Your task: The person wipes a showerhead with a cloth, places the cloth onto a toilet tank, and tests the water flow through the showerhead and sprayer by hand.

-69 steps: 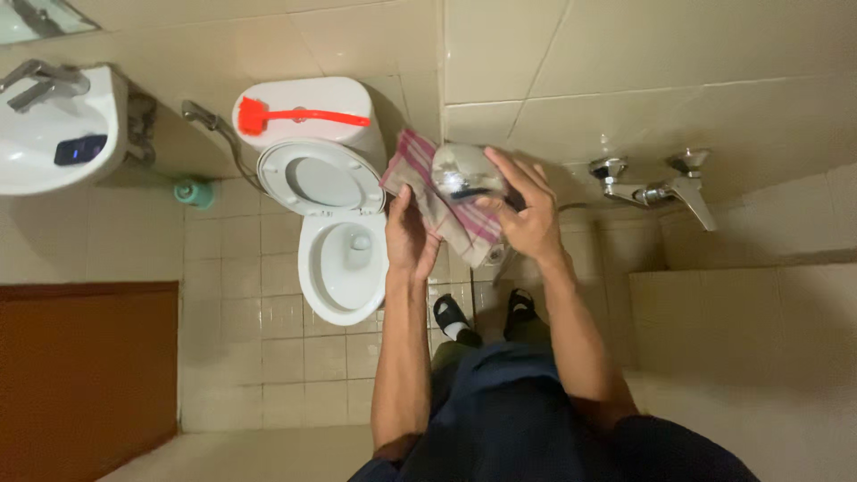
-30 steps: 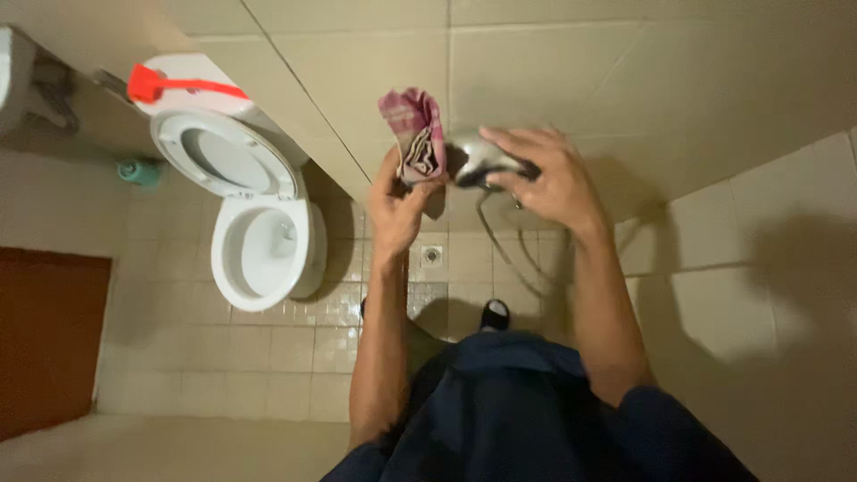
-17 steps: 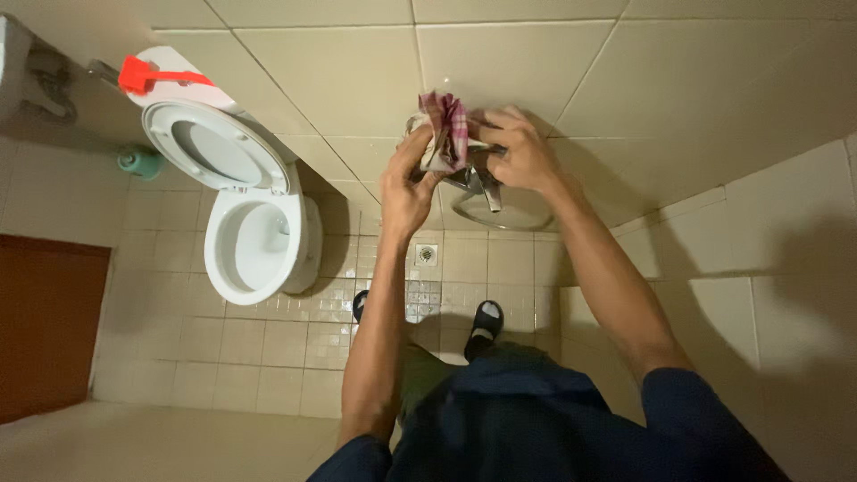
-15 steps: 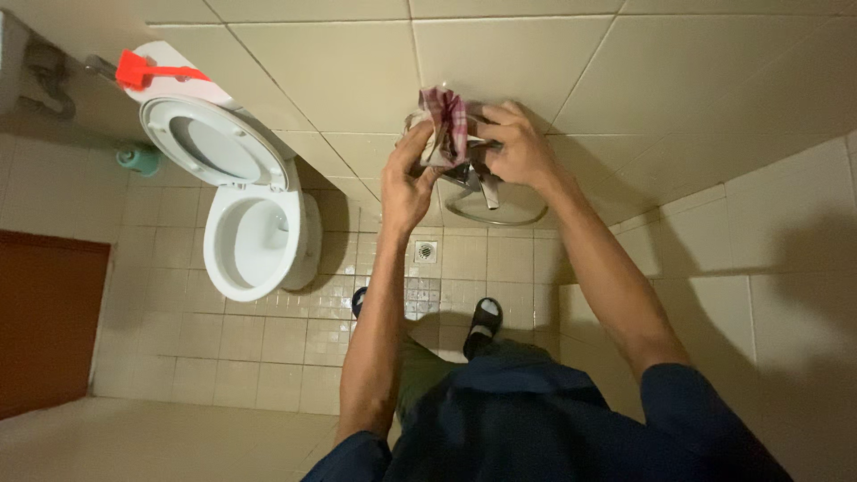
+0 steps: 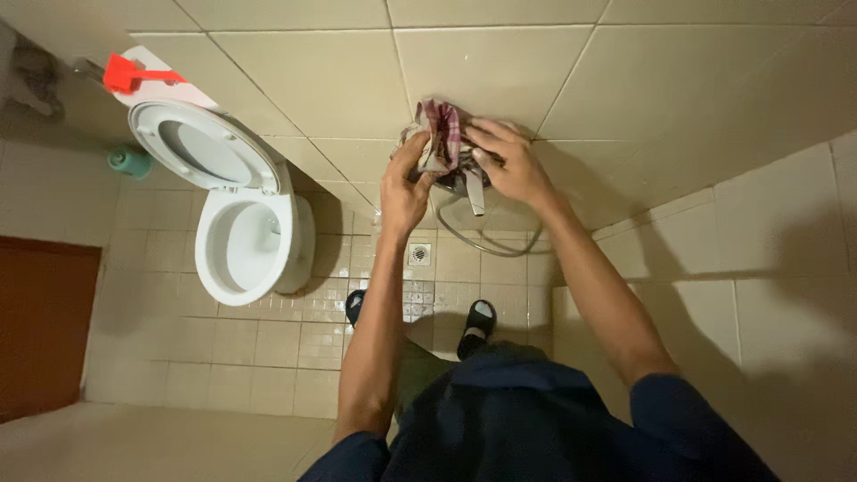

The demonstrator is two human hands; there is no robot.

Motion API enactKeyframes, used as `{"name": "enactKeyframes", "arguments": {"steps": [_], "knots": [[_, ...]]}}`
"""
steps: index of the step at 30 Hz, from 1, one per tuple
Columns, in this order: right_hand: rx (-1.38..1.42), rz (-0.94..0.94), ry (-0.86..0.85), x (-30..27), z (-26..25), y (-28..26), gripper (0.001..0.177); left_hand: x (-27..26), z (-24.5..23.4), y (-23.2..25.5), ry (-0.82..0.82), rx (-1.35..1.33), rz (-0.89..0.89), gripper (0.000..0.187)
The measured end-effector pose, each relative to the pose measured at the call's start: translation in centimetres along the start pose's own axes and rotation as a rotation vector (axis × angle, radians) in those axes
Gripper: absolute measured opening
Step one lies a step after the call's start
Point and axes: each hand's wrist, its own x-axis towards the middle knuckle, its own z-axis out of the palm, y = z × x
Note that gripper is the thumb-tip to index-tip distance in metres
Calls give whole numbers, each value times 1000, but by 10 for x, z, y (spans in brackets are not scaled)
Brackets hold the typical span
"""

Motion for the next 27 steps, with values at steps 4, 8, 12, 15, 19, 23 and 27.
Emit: {"name": "enactKeyframes", "arguments": {"steps": [4, 8, 12, 15, 19, 23, 27], "knots": [[115, -14, 134, -17, -20, -21, 36, 4, -3, 21, -37, 12, -120, 62], [103, 31, 269, -23, -41, -41, 37, 17, 1, 41, -78, 428, 169, 68], [56, -33, 400, -35, -47, -45, 40, 25, 26, 60, -217, 669, 234, 65], [3, -6, 352, -33, -40, -37, 46, 32, 43, 64, -360, 786, 134, 63], [-64, -39, 213, -37, -32, -37, 55, 23, 26, 53, -291, 620, 178, 68], [-54, -23, 187, -31, -18, -36, 60, 8, 1, 30, -169, 459, 166, 61], [-145, 96, 115, -21, -9, -29, 56, 1, -2, 19, -112, 544, 31, 53]]}}
